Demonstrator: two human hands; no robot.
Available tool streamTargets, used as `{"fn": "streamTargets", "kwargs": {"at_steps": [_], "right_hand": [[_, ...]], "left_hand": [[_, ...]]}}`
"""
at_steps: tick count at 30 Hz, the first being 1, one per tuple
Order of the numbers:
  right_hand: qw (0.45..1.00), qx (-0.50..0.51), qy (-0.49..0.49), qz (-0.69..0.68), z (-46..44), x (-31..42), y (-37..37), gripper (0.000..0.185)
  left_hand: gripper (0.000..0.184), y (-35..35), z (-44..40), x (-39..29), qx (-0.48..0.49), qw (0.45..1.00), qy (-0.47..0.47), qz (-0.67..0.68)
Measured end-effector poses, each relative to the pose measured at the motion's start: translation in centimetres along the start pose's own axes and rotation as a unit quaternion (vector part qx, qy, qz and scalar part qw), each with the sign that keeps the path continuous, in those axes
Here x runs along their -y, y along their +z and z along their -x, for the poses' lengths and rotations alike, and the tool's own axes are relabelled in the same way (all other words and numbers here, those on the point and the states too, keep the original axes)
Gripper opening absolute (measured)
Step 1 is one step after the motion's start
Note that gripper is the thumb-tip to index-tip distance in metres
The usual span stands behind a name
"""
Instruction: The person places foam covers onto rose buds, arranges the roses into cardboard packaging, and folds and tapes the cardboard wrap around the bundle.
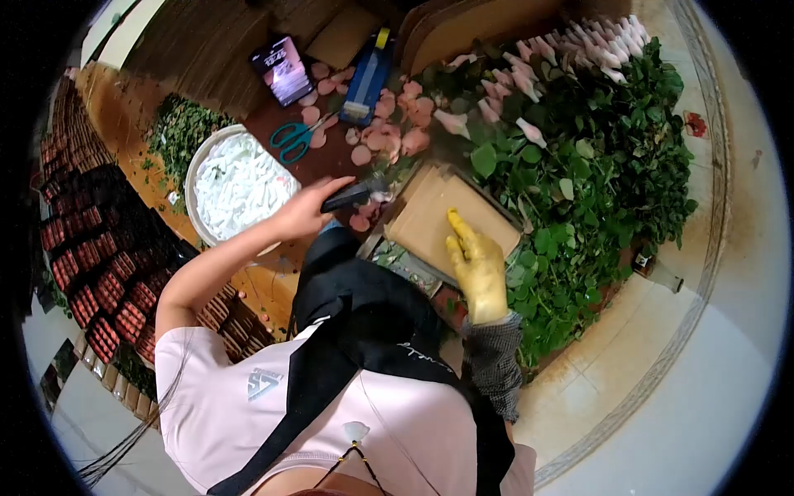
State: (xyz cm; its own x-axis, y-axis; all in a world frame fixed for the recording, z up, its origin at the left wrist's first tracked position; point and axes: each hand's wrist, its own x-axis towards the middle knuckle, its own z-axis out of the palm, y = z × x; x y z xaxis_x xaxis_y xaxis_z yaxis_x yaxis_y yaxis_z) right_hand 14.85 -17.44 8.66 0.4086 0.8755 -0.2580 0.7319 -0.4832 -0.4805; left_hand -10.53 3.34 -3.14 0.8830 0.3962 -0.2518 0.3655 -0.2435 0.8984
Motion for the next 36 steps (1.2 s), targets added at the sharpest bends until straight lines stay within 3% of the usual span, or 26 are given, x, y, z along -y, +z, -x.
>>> {"fn": "streamTargets", "kwargs": {"at_steps": [1,3,6,7,10,13,18,19,21,22,23,25,27,28,29,30,31,32,34,35,36], "right_hand": [[0.998,-0.034,-0.043,-0.006,-0.1,-0.5,0.5,0.04],[0.999,-0.027,-0.04,-0.004,-0.2,-0.9,0.6,0.041],[1.0,0.005,-0.005,0.019,-0.7,0.5,-0.3,0.042],[1.0,0.001,-0.018,0.006,-0.8,0.4,-0.5,0.042],[0.999,-0.004,-0.029,0.016,-1.0,0.3,-0.8,0.041],[0.999,-0.007,-0.029,0.013,-1.0,0.2,-0.9,0.038],[0.997,-0.051,-0.059,-0.009,-1.0,0.0,-0.6,0.037],[0.997,-0.045,-0.054,-0.019,-0.9,-0.3,-0.5,0.037],[0.996,-0.059,-0.071,-0.003,-0.6,-0.5,-0.5,0.036],[0.996,-0.055,-0.067,0.0,-0.4,-0.4,-0.7,0.037],[0.997,-0.051,-0.062,0.003,0.0,-0.5,-0.7,0.037],[0.988,-0.114,-0.103,-0.027,0.9,-1.5,-0.3,0.037],[0.943,-0.042,0.063,-0.325,2.5,-1.7,0.5,0.037],[0.871,0.055,0.144,-0.466,3.3,-0.1,-1.2,0.044],[0.87,0.058,0.132,-0.471,3.5,1.0,-1.5,0.044],[0.834,0.088,0.076,-0.54,3.9,1.9,-1.7,0.05],[0.791,0.114,0.022,-0.601,4.4,2.2,-1.8,0.056],[0.809,0.073,-0.107,-0.573,4.3,0.1,1.7,0.065],[0.844,-0.026,-0.055,-0.534,4.8,0.6,0.7,0.06],[0.791,-0.067,0.095,-0.601,6.6,1.2,-1.0,0.059],[0.775,-0.073,0.089,-0.621,7.9,-1.4,-0.7,0.049]], "left_hand": [[0.048,0.3,-0.7,-0.8,0.02,0.97,-0.1,0.221],[0.028,-0.7,-2.8,-3.7,0.088,0.806,-0.29,0.508],[0.032,-1.7,-7.0,-6.4,0.197,0.807,-0.347,0.435],[0.032,-1.8,-8.6,-7.2,0.198,0.777,-0.382,0.459],[0.033,-2.8,-13.4,-5.3,0.31,0.778,-0.345,0.424],[0.036,-4.0,-15.2,-4.6,0.353,0.793,-0.333,0.369],[0.022,0.5,-13.7,-3.7,0.3,0.732,-0.417,0.447],[0.022,1.2,-13.1,-3.4,0.294,0.735,-0.407,0.455],[0.028,1.4,-11.8,-4.2,0.273,0.794,-0.382,0.387],[0.035,1.6,-10.8,-5.0,0.209,0.82,-0.353,0.4],[0.035,1.2,-9.8,-6.7,0.159,0.792,-0.346,0.477],[0.035,0.0,-8.6,-6.7,0.194,0.906,-0.247,0.284],[0.047,2.6,-7.1,-4.7,0.013,0.973,-0.184,0.141],[0.061,3.1,-5.5,-6.9,-0.094,0.976,-0.176,0.083],[0.066,1.7,-3.9,-13.2,-0.063,0.962,-0.23,0.134],[0.069,4.4,-3.4,-11.9,-0.174,0.981,-0.055,-0.066],[0.082,4.8,-2.1,-16.4,-0.134,0.985,-0.069,-0.079],[0.095,6.6,-1.1,-18.3,-0.112,0.991,0.008,-0.073],[0.106,9.9,-0.4,-19.6,-0.072,0.957,0.277,-0.048],[0.102,10.6,-0.3,-20.4,-0.032,0.96,0.274,-0.048],[0.096,10.5,-1.4,-20.4,0.03,0.967,0.251,0.044]]}}
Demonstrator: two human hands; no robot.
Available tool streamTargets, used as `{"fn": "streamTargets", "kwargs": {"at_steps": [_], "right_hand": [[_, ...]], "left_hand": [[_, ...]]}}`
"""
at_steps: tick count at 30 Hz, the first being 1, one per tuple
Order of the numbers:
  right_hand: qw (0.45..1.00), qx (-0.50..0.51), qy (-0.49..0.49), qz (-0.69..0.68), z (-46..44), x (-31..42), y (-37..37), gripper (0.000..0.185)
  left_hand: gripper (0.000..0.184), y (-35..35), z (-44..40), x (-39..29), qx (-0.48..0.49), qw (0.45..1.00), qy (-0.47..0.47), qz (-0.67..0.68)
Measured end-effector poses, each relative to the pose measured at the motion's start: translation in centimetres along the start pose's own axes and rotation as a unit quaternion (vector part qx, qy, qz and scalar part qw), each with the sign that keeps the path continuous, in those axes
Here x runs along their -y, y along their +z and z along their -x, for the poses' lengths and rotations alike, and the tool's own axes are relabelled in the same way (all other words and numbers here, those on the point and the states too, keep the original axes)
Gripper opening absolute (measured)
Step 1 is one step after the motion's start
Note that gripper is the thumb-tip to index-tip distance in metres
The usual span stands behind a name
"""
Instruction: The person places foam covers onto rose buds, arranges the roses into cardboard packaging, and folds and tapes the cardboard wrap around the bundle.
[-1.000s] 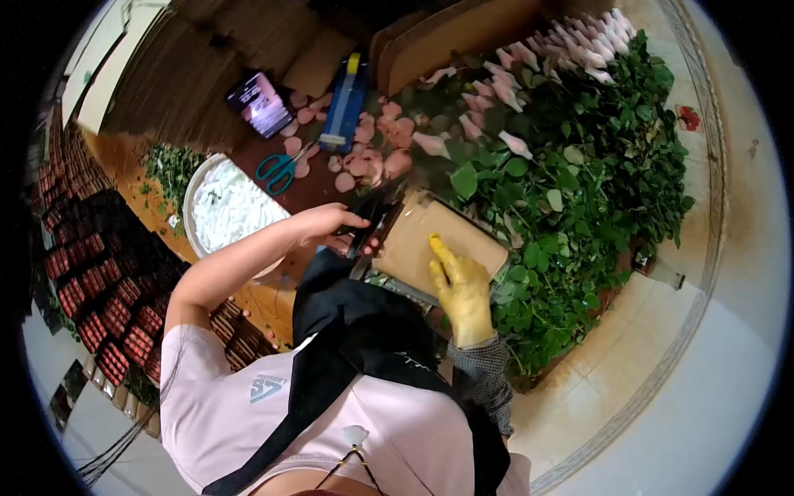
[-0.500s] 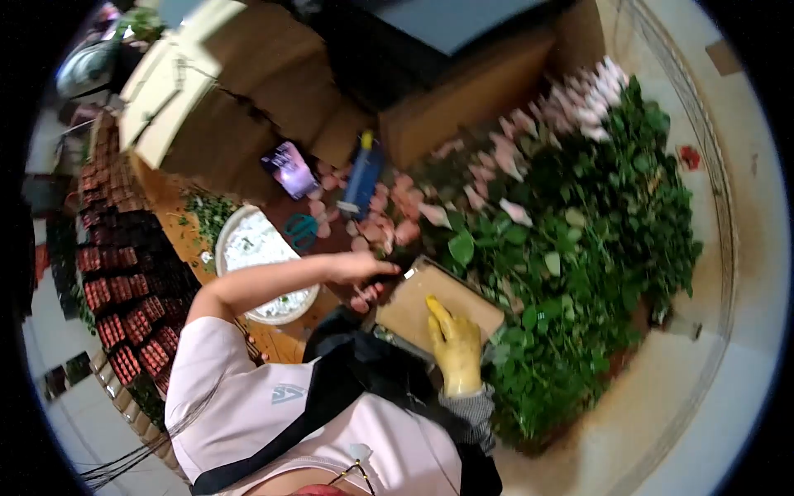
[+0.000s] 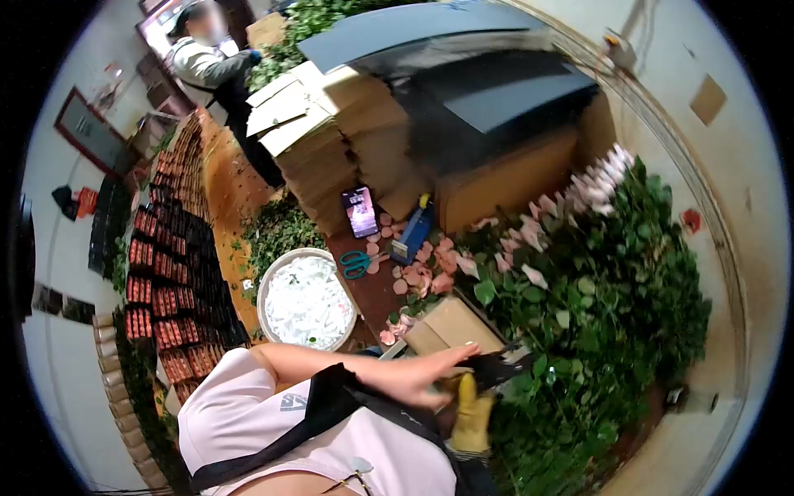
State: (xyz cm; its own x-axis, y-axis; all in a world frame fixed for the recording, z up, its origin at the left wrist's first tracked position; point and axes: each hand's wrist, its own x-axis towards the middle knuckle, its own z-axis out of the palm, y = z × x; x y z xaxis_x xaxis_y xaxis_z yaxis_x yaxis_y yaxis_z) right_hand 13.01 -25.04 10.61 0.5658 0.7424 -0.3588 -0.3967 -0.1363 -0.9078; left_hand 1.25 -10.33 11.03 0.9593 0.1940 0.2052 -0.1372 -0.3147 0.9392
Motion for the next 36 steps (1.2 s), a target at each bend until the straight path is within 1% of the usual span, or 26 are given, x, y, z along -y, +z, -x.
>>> {"fn": "streamTargets", "kwargs": {"at_steps": [1,2,3,4,5,6,7,8,9,10,11,13,15,16,19,20,24,25,27,28,31,32,33,34,35,36], "right_hand": [[1.0,0.001,-0.006,-0.027,0.7,0.4,-1.6,0.04],[1.0,0.004,0.003,-0.009,2.0,0.7,-3.5,0.038],[1.0,-0.006,0.017,0.002,3.3,1.8,-4.2,0.036],[0.992,-0.048,0.055,0.101,4.2,1.8,-5.1,0.037],[0.971,-0.086,0.109,0.195,5.0,1.4,-5.8,0.038],[0.926,-0.138,0.027,0.35,6.1,0.9,-5.6,0.04],[0.842,-0.171,-0.044,0.509,6.9,0.8,-5.6,0.044],[0.825,-0.162,0.078,0.536,7.4,0.7,-5.9,0.048],[0.804,-0.142,0.194,0.544,7.9,0.5,-6.4,0.051],[0.778,-0.142,0.226,0.568,8.2,-1.5,-8.0,0.052],[0.752,-0.128,0.256,0.594,8.5,-3.4,-9.4,0.052],[0.765,-0.131,0.265,0.573,9.0,-2.2,-9.3,0.05],[0.797,-0.08,0.222,0.556,8.5,0.6,-7.6,0.053],[0.782,-0.068,0.207,0.583,8.0,0.2,-7.1,0.05],[0.774,-0.055,0.16,0.61,6.5,0.4,-6.8,0.049],[0.738,-0.058,0.14,0.657,6.2,-0.1,-7.3,0.047],[0.702,-0.058,0.213,0.677,5.9,0.1,-8.6,0.049],[0.7,-0.052,0.21,0.68,6.0,0.3,-8.5,0.049],[0.714,0.007,0.194,0.673,5.8,2.0,-8.5,0.05],[0.762,0.012,0.196,0.617,5.8,3.5,-8.1,0.05],[0.763,0.002,0.174,0.623,4.4,2.2,-8.4,0.049],[0.891,0.034,0.241,0.384,3.8,-0.1,-10.2,0.049],[0.918,0.111,0.274,0.266,2.6,-2.9,-12.6,0.049],[0.91,0.171,0.296,0.236,2.1,-5.6,-14.2,0.043],[0.929,0.187,0.275,0.165,2.3,-5.4,-14.1,0.054],[0.904,0.238,0.272,0.226,2.0,-4.2,-13.6,0.06]], "left_hand": [[0.091,-0.2,-0.9,1.1,0.05,0.992,-0.03,0.111],[0.081,-0.1,-1.5,2.4,0.052,0.998,-0.009,0.022],[0.073,0.1,-2.4,3.9,0.05,0.991,0.015,-0.127],[0.07,-0.2,-3.8,5.9,0.049,0.955,0.107,-0.273],[0.07,-0.2,-4.2,6.1,0.068,0.955,0.081,-0.277],[0.071,0.0,-4.7,6.4,0.086,0.954,0.054,-0.282],[0.075,0.9,-3.8,8.8,0.099,0.956,0.055,-0.272],[0.073,1.3,-3.3,8.8,0.116,0.94,0.039,-0.319],[0.064,1.3,-3.0,9.9,0.106,0.943,0.039,-0.312],[0.054,1.4,-3.2,9.9,0.107,0.95,0.034,-0.293],[0.044,1.5,-3.3,9.1,0.118,0.942,0.02,-0.315],[0.036,1.9,-3.4,9.4,0.107,0.931,0.042,-0.345],[0.028,1.8,-3.6,8.7,0.096,0.937,0.032,-0.334],[0.028,1.9,-3.4,8.7,0.097,0.935,0.029,-0.339],[0.027,2.1,-3.8,8.8,0.093,0.934,0.037,-0.344],[0.026,1.9,-3.5,8.8,0.091,0.933,0.036,-0.345],[0.026,1.8,-3.2,9.0,0.088,0.935,0.014,-0.344],[0.025,1.8,-3.2,8.9,0.092,0.936,0.012,-0.339],[0.025,1.6,-3.7,8.9,0.084,0.938,0.013,-0.337],[0.024,1.6,-3.6,9.1,0.085,0.943,0.014,-0.321],[0.024,1.7,-3.4,9.3,0.075,0.943,0.02,-0.323],[0.025,1.7,-3.3,9.6,0.082,0.937,0.022,-0.338],[0.027,1.8,-3.2,10.0,0.083,0.93,0.023,-0.357],[0.029,1.8,-3.1,10.8,0.076,0.935,0.046,-0.343],[0.032,1.8,-3.0,11.5,0.063,0.938,0.064,-0.336],[0.031,1.9,-2.8,11.6,0.063,0.94,0.067,-0.329]]}}
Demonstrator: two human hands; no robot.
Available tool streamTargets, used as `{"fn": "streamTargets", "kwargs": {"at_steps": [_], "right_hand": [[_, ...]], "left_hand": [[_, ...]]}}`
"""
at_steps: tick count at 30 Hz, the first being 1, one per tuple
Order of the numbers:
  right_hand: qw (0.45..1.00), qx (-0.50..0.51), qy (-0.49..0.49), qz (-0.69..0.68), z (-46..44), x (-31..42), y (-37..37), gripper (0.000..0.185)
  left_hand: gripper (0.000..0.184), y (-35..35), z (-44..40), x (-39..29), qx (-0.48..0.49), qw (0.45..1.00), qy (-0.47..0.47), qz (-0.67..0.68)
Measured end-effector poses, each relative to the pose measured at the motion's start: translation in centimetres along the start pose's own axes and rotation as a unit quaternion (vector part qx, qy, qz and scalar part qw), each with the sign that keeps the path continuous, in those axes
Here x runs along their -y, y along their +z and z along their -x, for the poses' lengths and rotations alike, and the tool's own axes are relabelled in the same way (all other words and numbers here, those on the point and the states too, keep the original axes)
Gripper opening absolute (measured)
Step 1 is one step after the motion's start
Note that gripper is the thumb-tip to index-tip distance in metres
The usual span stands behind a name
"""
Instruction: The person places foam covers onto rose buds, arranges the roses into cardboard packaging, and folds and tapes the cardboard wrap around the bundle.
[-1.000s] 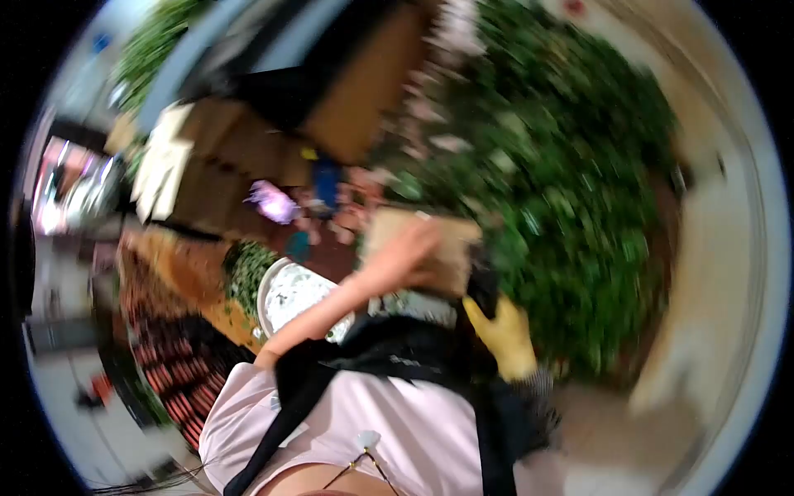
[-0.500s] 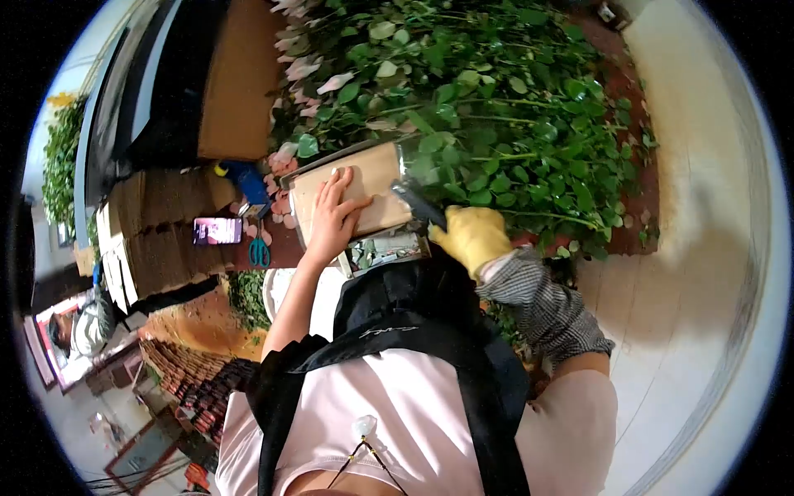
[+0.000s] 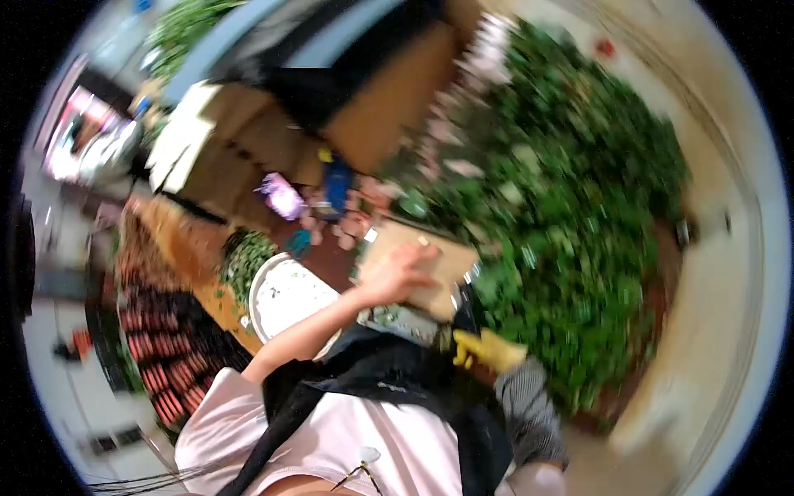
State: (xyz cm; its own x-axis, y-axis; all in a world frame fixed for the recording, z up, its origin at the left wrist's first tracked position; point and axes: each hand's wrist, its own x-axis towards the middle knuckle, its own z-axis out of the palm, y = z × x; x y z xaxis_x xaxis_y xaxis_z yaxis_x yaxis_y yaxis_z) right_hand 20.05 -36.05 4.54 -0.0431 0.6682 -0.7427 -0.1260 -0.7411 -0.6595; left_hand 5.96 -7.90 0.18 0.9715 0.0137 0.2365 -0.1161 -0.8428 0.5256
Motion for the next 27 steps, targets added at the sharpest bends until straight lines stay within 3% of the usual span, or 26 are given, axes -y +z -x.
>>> {"fn": "streamTargets", "kwargs": {"at_steps": [2,3,4,5,6,8,9,10,13,14,15,16,18,21,22,23,25,26,27], "right_hand": [[0.99,-0.008,0.014,0.142,-1.9,-1.6,-0.8,0.067],[0.968,-0.054,0.046,0.241,-3.1,-3.1,-1.9,0.06],[0.993,-0.024,-0.02,0.11,-1.9,-0.9,-1.1,0.052],[1.0,-0.007,-0.022,-0.004,-1.5,-0.3,-0.9,0.044],[0.977,-0.058,-0.197,0.064,-3.3,-5.1,-0.7,0.039],[0.964,-0.127,-0.229,-0.04,-3.7,-5.2,1.1,0.03],[0.966,-0.144,-0.082,-0.198,-1.8,-0.6,3.7,0.026],[0.962,-0.151,-0.114,-0.197,-2.4,-0.9,3.9,0.027],[0.959,-0.149,-0.069,-0.229,-2.6,-1.7,3.6,0.027],[0.969,-0.15,-0.117,-0.159,-3.0,-3.2,2.5,0.026],[0.98,-0.115,-0.09,-0.136,-2.2,-3.6,1.2,0.029],[0.979,-0.118,-0.068,-0.151,-0.6,-3.9,0.3,0.032],[0.964,-0.102,-0.046,-0.239,3.5,-2.4,0.3,0.046],[0.915,-0.102,-0.144,-0.363,6.8,0.7,3.6,0.058],[0.95,-0.063,-0.162,-0.258,5.8,0.6,3.8,0.06],[0.959,-0.058,-0.105,-0.257,5.1,4.6,5.6,0.059],[0.965,-0.196,-0.088,-0.151,-0.6,7.7,10.5,0.04],[0.936,-0.29,-0.182,0.086,-3.3,8.4,12.3,0.039],[0.943,-0.249,-0.087,0.201,-4.8,9.0,13.5,0.042]], "left_hand": [[0.028,0.2,0.0,0.2,-0.006,1.0,-0.002,0.013],[0.027,0.3,0.0,0.2,-0.009,1.0,-0.002,0.028],[0.026,0.4,0.0,-0.1,-0.014,1.0,-0.01,0.021],[0.024,0.4,-0.1,-0.1,-0.013,1.0,-0.011,0.017],[0.023,0.1,0.0,-0.1,-0.015,1.0,-0.01,0.016],[0.019,0.1,-0.1,-0.3,-0.015,1.0,-0.008,0.027],[0.019,0.0,-0.1,-0.3,-0.019,0.999,-0.015,0.023],[0.019,-0.2,-0.2,-0.5,-0.022,0.999,-0.018,0.026],[0.023,-0.2,-0.1,-0.5,-0.025,0.998,-0.013,0.051],[0.026,-0.2,-0.1,0.0,-0.035,0.996,-0.02,0.081],[0.03,0.4,0.0,0.3,-0.045,0.992,-0.026,0.118],[0.036,-0.4,0.3,-1.2,-0.1,0.958,-0.097,0.252],[0.038,-3.3,1.9,-3.6,-0.137,0.945,-0.153,0.255],[0.024,-7.6,4.6,-6.5,-0.113,0.891,-0.325,0.296],[0.03,-7.8,5.6,-6.5,-0.065,0.905,-0.309,0.286],[0.036,-7.8,6.4,-6.6,-0.022,0.915,-0.293,0.276],[0.054,-8.3,7.4,-7.8,0.038,0.883,-0.257,0.391],[0.067,-7.3,8.5,-8.4,0.017,0.901,-0.206,0.382],[0.067,-8.4,8.6,-9.2,-0.019,0.91,-0.224,0.348]]}}
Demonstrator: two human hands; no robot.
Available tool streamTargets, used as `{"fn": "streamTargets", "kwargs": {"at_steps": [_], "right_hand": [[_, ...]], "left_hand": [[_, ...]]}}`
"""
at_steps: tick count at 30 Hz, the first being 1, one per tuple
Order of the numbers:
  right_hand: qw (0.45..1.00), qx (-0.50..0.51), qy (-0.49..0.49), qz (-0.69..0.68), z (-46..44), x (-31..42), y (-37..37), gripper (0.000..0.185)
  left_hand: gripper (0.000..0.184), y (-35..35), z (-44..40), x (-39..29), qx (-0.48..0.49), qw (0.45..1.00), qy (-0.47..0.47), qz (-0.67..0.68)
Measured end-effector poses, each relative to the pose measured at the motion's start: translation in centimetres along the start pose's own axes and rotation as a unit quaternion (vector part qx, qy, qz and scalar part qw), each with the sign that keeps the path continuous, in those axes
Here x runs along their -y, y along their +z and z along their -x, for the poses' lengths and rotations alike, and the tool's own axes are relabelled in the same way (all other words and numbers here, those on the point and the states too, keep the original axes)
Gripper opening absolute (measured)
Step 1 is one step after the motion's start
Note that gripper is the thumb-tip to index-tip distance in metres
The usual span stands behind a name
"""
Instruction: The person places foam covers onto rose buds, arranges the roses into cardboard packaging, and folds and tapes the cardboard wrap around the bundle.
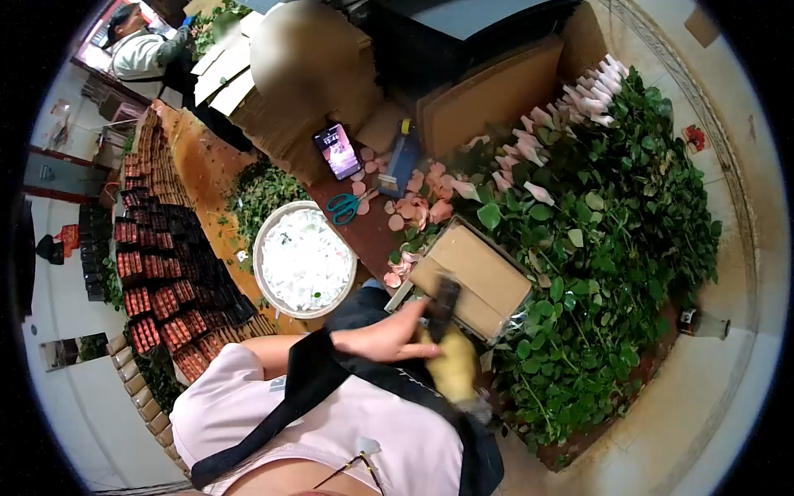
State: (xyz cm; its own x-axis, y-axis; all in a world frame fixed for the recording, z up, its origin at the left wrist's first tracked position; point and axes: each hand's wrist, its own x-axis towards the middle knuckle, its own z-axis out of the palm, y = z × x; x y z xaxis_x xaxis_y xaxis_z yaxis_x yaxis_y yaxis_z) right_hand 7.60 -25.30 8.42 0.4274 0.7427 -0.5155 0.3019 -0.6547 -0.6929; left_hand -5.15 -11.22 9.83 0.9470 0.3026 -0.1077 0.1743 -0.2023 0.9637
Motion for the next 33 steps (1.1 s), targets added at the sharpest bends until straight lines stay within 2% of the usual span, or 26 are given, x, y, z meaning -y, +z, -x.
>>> {"fn": "streamTargets", "kwargs": {"at_steps": [2,3,5,6,7,8,9,10,11,12,13,14,15,18,20,22,24,26,27,28,29,30,31,32,33], "right_hand": [[0.968,0.13,-0.05,0.21,-2.4,3.9,0.5,0.049],[0.974,0.195,-0.064,0.098,-3.0,6.0,-0.4,0.052],[0.939,0.323,-0.071,-0.095,-6.0,7.3,-1.8,0.061],[0.929,0.29,-0.175,-0.148,-8.0,9.1,-2.4,0.057],[0.933,0.209,-0.258,-0.139,-11.5,8.7,-1.6,0.054],[0.947,0.114,-0.269,-0.135,-14.3,10.7,-1.0,0.052],[0.949,0.068,-0.214,-0.22,-17.4,12.6,0.0,0.047],[0.939,-0.033,-0.243,-0.242,-21.5,12.2,2.1,0.046],[0.951,-0.108,-0.197,-0.211,-24.5,12.9,3.2,0.047],[0.961,-0.137,-0.161,-0.178,-27.9,13.2,4.0,0.049],[0.961,-0.073,-0.178,-0.201,-32.4,12.0,4.5,0.05],[0.975,-0.03,-0.059,-0.212,-33.5,13.3,5.0,0.039],[0.975,-0.03,-0.054,-0.214,-33.1,13.9,4.9,0.039],[0.955,-0.031,-0.072,-0.287,-31.5,16.7,3.8,0.032],[0.948,-0.031,-0.074,-0.308,-30.1,17.3,3.7,0.031],[0.951,0.008,0.048,-0.306,-26.9,16.9,4.6,0.028],[0.943,0.089,0.087,-0.308,-26.3,13.8,7.8,0.03],[0.979,-0.019,0.036,-0.2,-29.7,7.1,12.1,0.035],[0.992,-0.119,-0.017,0.04,-29.1,8.3,11.7,0.033],[0.935,-0.21,-0.066,0.277,-28.3,10.4,10.9,0.032],[0.948,-0.151,-0.018,0.281,-27.6,11.6,10.5,0.03],[0.954,-0.116,-0.01,0.276,-25.8,12.9,9.9,0.03],[0.986,-0.09,-0.029,0.139,-23.0,14.1,8.3,0.03],[0.997,-0.048,-0.006,-0.067,-20.8,13.6,7.5,0.03],[0.989,-0.021,0.007,-0.143,-17.8,15.7,4.7,0.031]], "left_hand": [[0.065,-2.3,1.2,1.2,-0.097,0.99,-0.105,0.018],[0.065,-3.9,1.6,3.5,-0.108,0.986,-0.127,0.011],[0.067,-6.3,2.1,9.9,-0.22,0.96,-0.156,-0.08],[0.07,-8.0,1.7,12.3,-0.228,0.941,-0.175,-0.181],[0.067,-8.9,1.2,15.4,-0.224,0.92,-0.189,-0.259],[0.061,-10.0,0.5,16.1,-0.241,0.896,-0.125,-0.351],[0.059,-10.3,-0.2,17.5,-0.232,0.888,-0.121,-0.377],[0.061,-10.5,-1.2,18.5,-0.177,0.885,-0.155,-0.402],[0.065,-10.7,-2.2,18.5,-0.166,0.883,-0.153,-0.411],[0.069,-10.6,-2.8,18.3,-0.157,0.88,-0.154,-0.421],[0.069,-10.3,-3.1,18.4,-0.153,0.882,-0.155,-0.418],[0.071,-9.8,-3.2,18.6,-0.207,0.869,-0.121,-0.432],[0.072,-9.7,-3.1,18.8,-0.259,0.853,-0.086,-0.444],[0.073,-10.6,-0.9,17.2,-0.276,0.877,-0.059,-0.388],[0.065,-10.8,1.2,17.9,-0.277,0.888,-0.094,-0.354],[0.058,-11.2,2.9,18.6,-0.279,0.9,-0.108,-0.316],[0.055,-11.7,3.0,18.9,-0.275,0.902,-0.101,-0.316],[0.052,-11.8,2.6,18.3,-0.266,0.905,-0.091,-0.319],[0.048,-12.3,2.0,17.6,-0.277,0.905,-0.066,-0.317],[0.045,-12.9,1.4,17.2,-0.288,0.903,-0.041,-0.315],[0.039,-13.4,0.9,17.1,-0.296,0.902,-0.019,-0.314],[0.037,-13.8,0.5,16.5,-0.295,0.904,-0.012,-0.308],[0.036,-13.9,0.4,17.0,-0.292,0.906,-0.008,-0.306],[0.036,-13.8,0.3,17.6,-0.286,0.91,-0.002,-0.3],[0.034,-13.7,0.2,18.0,-0.282,0.912,0.001,-0.297]]}}
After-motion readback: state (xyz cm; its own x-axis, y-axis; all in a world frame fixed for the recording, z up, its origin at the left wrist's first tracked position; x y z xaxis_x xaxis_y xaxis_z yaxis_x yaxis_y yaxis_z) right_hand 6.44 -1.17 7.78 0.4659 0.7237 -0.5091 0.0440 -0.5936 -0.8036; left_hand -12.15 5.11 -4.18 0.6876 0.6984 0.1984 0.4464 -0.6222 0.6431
